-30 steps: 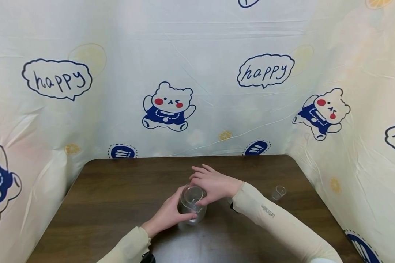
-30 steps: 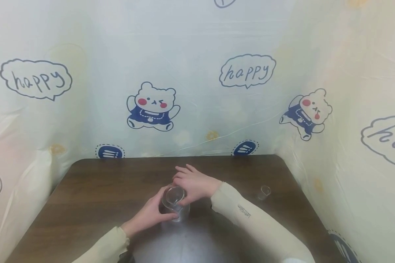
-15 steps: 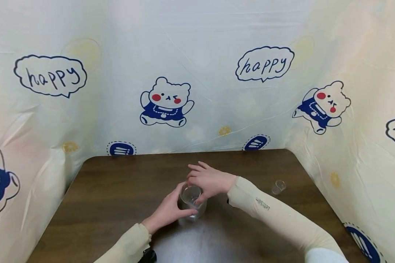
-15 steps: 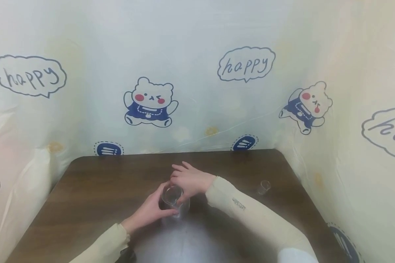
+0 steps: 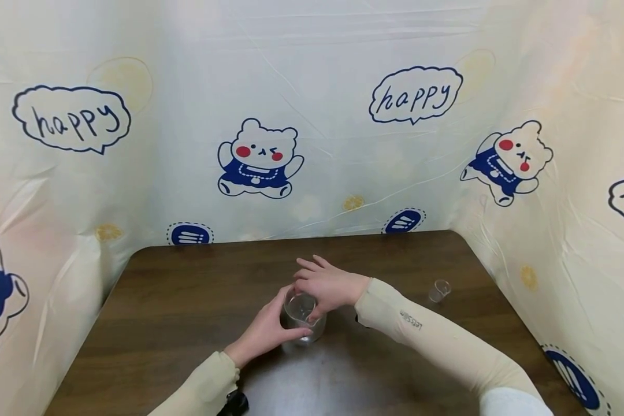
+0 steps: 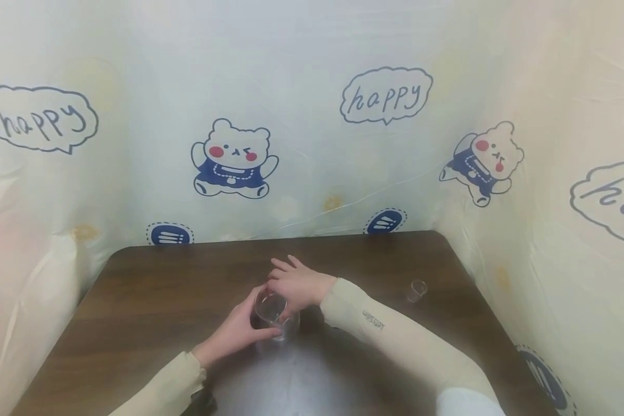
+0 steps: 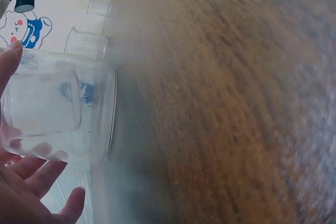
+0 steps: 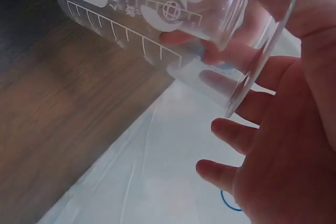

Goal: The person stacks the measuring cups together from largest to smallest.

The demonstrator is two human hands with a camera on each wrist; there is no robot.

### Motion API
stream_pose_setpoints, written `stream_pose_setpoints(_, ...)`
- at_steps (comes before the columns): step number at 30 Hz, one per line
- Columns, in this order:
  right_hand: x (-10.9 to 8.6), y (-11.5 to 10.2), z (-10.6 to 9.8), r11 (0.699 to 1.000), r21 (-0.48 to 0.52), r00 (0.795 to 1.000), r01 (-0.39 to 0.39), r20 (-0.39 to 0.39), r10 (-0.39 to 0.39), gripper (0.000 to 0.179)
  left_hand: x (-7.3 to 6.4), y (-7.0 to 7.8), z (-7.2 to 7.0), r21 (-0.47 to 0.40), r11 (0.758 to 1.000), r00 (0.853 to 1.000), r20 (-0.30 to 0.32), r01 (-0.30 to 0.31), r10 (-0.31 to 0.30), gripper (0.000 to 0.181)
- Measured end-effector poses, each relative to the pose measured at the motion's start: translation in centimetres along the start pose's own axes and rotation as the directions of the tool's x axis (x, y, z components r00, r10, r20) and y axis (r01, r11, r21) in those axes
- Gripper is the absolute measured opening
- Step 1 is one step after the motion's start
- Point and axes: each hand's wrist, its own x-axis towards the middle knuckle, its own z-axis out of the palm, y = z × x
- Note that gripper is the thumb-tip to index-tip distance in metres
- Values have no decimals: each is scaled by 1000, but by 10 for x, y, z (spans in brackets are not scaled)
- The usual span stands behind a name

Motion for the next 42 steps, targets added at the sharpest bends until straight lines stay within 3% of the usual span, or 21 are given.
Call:
stream_pose_setpoints(7,3,-9,-1,996,-84,998,-35,39,39,70,-2,0,2,-13,1000,1000,0,7,-7,97)
stream_pose_setpoints(23,6,-18,2,961,-262,996,-84,-2,86,69,-1,-1,0,-14,1000,1000,-5,-3,3,98)
stream_pose_setpoints(34,10,-19,4,946,-311,995,-88,13,97,67,0,-1,-1,-31,999,1000,-2,-9,9,97)
stream_pose_setpoints(42,8,-21,3,954,-286,994,-94,24,106,66,-1,-2,1,-28,999,1000,3,-16,16,98)
